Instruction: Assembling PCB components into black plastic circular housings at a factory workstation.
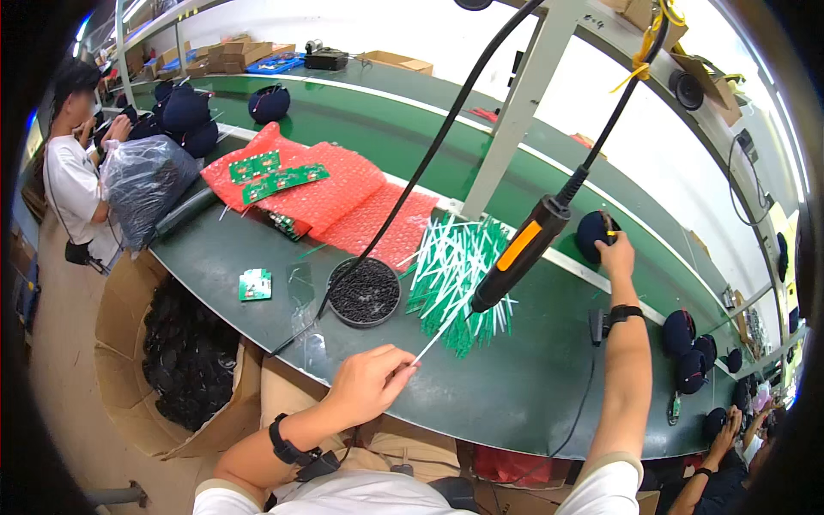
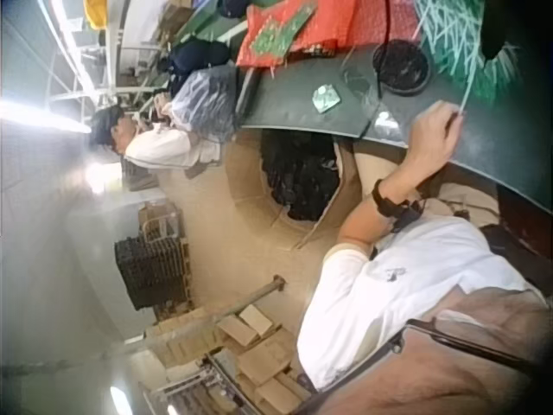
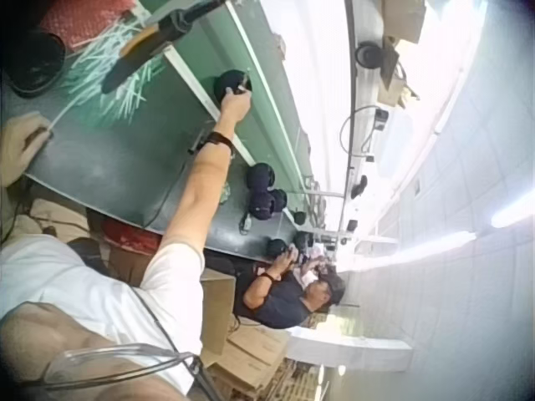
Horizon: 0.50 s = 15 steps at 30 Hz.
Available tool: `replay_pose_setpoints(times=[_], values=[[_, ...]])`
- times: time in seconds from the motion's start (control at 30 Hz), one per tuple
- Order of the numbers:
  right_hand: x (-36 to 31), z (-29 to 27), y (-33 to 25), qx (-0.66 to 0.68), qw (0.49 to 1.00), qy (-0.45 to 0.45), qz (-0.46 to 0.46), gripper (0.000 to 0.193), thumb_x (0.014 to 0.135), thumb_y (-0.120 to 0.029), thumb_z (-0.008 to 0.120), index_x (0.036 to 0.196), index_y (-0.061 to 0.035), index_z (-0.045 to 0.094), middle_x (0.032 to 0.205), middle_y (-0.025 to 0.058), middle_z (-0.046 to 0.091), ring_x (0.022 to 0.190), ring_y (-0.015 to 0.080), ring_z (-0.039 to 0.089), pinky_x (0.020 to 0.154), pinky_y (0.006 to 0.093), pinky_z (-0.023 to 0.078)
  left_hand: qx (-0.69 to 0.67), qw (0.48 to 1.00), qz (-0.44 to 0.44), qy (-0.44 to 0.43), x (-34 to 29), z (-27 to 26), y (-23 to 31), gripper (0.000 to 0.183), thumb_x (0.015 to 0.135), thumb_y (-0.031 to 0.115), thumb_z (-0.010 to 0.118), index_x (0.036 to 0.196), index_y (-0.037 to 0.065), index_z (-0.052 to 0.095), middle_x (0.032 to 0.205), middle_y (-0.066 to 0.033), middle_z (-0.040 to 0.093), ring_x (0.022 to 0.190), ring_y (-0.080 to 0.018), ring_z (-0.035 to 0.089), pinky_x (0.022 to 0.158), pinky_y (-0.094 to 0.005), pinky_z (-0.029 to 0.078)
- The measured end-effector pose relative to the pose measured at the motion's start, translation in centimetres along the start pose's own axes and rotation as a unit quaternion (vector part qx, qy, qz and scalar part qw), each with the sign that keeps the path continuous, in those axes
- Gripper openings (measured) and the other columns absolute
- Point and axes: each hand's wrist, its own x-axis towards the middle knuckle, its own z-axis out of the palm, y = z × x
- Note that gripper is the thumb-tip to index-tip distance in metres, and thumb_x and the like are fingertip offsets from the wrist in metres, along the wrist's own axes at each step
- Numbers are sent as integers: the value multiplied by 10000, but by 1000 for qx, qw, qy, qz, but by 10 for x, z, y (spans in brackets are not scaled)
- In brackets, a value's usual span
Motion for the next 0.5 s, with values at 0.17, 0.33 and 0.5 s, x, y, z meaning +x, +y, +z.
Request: replay_pose_setpoints(times=[0.17,0.33,0.5], values=[[-41,-21,-13,139,988,8,-62,402,892,-284,793,1179,-37,657,959,127,725,876,285,695,788,412,543,4,1000,2,-4,0,1,-3,128,951,111,706,1052,44,748,804,-92,706,624,-204,659,583,-323,504],[-196,-83,-67,499,825,-267,-5,168,941,-179,754,974,-72,628,803,-6,619,748,104,597,681,267,487,-24,998,-31,-48,4,4,7,151,990,145,679,1080,41,742,750,-81,703,615,-161,674,578,-306,508],[-299,-109,-135,596,725,-342,-32,223,901,-4,757,1022,-49,574,992,73,661,834,146,659,764,301,552,-116,991,-18,-66,19,31,18,169,1004,146,662,1116,46,740,731,-86,683,624,-137,659,593,-308,505]])
